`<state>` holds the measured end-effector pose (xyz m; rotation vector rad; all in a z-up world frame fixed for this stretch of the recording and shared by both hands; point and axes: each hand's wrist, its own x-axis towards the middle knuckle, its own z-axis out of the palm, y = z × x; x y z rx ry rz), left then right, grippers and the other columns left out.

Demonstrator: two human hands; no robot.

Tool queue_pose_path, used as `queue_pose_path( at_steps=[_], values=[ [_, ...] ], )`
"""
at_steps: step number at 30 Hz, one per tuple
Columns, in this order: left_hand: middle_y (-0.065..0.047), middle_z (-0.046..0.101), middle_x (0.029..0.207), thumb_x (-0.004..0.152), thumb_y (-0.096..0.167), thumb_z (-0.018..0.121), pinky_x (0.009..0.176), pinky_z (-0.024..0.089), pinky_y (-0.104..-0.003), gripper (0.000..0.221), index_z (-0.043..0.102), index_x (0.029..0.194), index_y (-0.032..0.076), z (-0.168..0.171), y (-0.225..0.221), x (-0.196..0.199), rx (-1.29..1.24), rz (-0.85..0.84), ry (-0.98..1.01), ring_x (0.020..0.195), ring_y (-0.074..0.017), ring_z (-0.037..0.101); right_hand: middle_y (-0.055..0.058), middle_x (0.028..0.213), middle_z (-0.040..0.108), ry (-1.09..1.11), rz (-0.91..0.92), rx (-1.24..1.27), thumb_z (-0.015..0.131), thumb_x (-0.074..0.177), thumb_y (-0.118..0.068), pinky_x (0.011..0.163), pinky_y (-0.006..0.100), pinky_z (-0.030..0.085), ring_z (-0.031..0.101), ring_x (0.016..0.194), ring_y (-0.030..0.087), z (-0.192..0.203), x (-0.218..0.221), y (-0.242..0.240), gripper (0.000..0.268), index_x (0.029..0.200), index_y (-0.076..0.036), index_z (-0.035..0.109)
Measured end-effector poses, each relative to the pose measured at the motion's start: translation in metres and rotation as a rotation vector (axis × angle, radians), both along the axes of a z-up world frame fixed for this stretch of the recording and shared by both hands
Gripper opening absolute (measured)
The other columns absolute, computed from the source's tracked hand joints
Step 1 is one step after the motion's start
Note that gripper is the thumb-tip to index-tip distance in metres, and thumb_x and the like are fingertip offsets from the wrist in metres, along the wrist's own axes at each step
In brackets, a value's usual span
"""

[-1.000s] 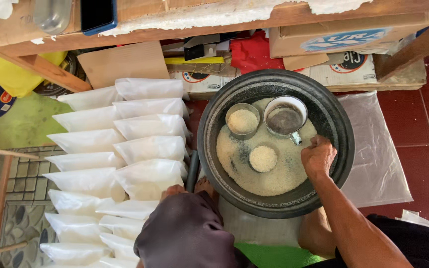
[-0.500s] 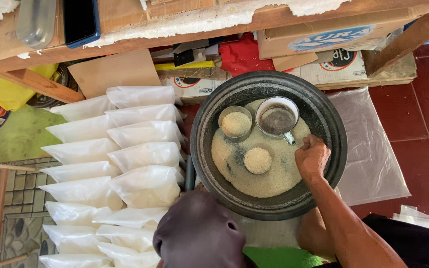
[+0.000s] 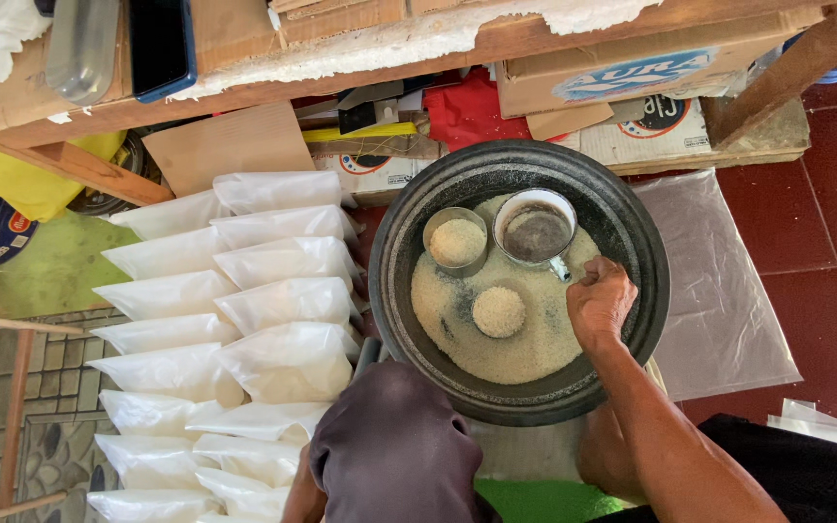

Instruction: The person scoops rice from a large container into several small plastic bags using various metal and plastic cups.

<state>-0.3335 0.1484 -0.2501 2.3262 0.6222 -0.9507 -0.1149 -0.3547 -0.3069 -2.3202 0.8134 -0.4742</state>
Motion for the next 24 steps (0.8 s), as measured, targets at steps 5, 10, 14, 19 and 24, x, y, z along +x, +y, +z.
queue_pose_path(
  at_steps=[5, 10, 14, 19, 24],
  values=[
    [-0.018, 0.083, 0.074, 0.083, 0.008, 0.075, 0.060, 0.063, -0.035, 0.036, 0.066, 0.117, 0.015, 0.078, 0.035, 0.090, -0.097, 0.085, -0.071, 0.061, -0.0248, 0.074, 0.004, 0.090, 0.071, -0.028, 0.060, 0.113, 0.055, 0.073, -0.009, 0.078, 0.042, 0.048, 0.065, 0.083, 0.024, 0.026, 0.012, 0.005, 0.021, 0.082, -0.014, 0.073],
    [-0.002, 0.075, 0.111, 0.088, 0.019, 0.068, 0.088, 0.052, -0.036, 0.034, 0.061, 0.122, 0.020, 0.201, 0.001, 0.206, 0.028, -0.446, -0.273, 0.098, -0.0230, 0.070, 0.004, 0.076, 0.071, -0.170, 0.534, 0.094, 0.053, 0.094, -0.007, 0.054, 0.031, 0.050, 0.058, 0.060, 0.015, 0.133, 0.029, 0.042, 0.022, 0.076, -0.010, 0.066],
    [-0.022, 0.069, 0.125, 0.091, 0.006, 0.061, 0.098, 0.052, -0.061, 0.042, 0.056, 0.133, 0.005, 0.272, -0.097, 0.286, 0.065, -0.992, -0.326, 0.113, -0.0478, 0.068, 0.019, 0.118, 0.077, 0.069, 0.777, 0.151, 0.068, 0.095, -0.037, 0.100, 0.050, 0.057, 0.071, 0.115, 0.038, 0.213, 0.032, 0.077, 0.036, 0.120, -0.013, 0.078],
    [-0.021, 0.068, 0.124, 0.092, -0.004, 0.055, 0.101, 0.050, -0.062, 0.050, 0.052, 0.141, 0.004, 0.197, -0.197, 0.322, -0.278, -1.155, -0.389, 0.116, -0.0455, 0.066, 0.009, 0.124, 0.072, 0.357, 0.942, -0.030, 0.074, 0.088, -0.036, 0.097, 0.058, 0.056, 0.065, 0.122, 0.037, 0.214, 0.018, 0.064, 0.044, 0.130, -0.023, 0.072],
    [-0.016, 0.071, 0.123, 0.090, 0.006, 0.070, 0.102, 0.050, -0.059, 0.038, 0.062, 0.127, 0.008, 0.101, -0.241, 0.308, -0.294, -1.128, -0.427, 0.121, -0.0423, 0.066, 0.014, 0.126, 0.070, 0.474, 0.870, -0.079, 0.071, 0.090, -0.039, 0.098, 0.060, 0.055, 0.065, 0.123, 0.043, 0.137, 0.004, 0.023, 0.040, 0.129, -0.028, 0.072]
  ],
)
